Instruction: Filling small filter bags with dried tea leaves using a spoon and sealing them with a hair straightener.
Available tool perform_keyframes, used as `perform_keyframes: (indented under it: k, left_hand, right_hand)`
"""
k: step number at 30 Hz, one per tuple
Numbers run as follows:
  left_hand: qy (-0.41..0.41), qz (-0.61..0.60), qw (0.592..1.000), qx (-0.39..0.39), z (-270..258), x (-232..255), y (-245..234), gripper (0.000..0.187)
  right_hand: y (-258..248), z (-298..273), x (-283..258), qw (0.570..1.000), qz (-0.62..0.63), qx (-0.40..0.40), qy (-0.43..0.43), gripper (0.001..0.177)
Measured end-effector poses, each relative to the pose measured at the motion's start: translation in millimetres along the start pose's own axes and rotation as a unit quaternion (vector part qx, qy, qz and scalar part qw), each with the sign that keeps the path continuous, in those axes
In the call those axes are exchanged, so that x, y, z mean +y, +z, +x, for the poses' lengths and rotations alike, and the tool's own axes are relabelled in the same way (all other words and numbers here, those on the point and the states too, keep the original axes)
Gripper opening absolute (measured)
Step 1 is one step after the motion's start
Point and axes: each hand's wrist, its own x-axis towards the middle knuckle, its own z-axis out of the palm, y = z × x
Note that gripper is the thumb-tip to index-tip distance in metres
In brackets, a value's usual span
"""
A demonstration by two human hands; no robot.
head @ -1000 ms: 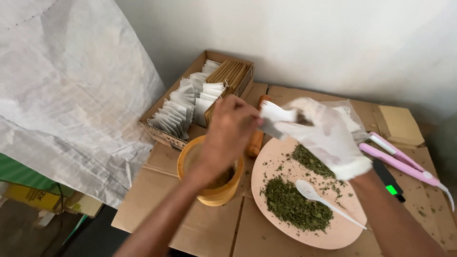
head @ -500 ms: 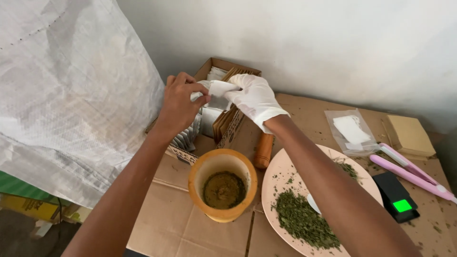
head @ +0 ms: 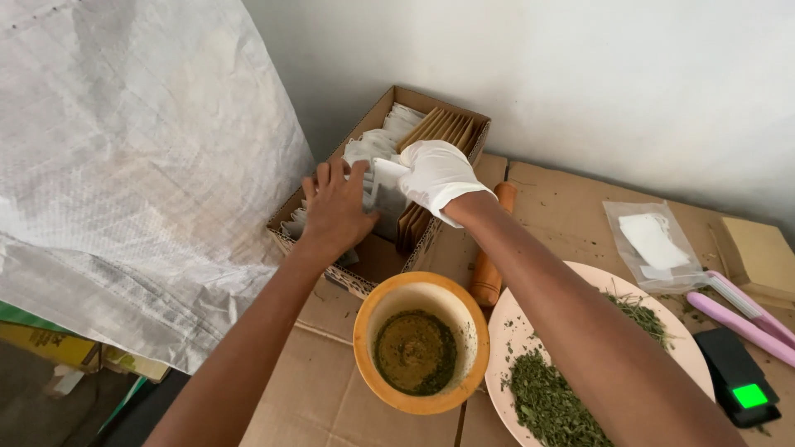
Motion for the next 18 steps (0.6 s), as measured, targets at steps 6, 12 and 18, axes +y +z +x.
perform_keyframes:
  k: [6,12,18]
  left_hand:
    - [-0.005,0.033,0.999,0.04,9.0,-9.6,23.7,0.049]
    - [-0.025,0.013,0.999,0.03,5.2,-7.9,21.0,0.03]
    - [-0.016,0.008,0.998,0.054,4.0,-10.5,26.3,0.028]
  right_hand:
    - [15.1,17.0,-2.3,0.994,-0.104,-0.005,-0.023,0.025]
    - [2.4,-8.8,-41.9,0.994,-0.1,-0.052,-0.01,0.034]
    - [33.0,11.5,-34.4,0.987,-0.139,-0.073,0.024,0.042]
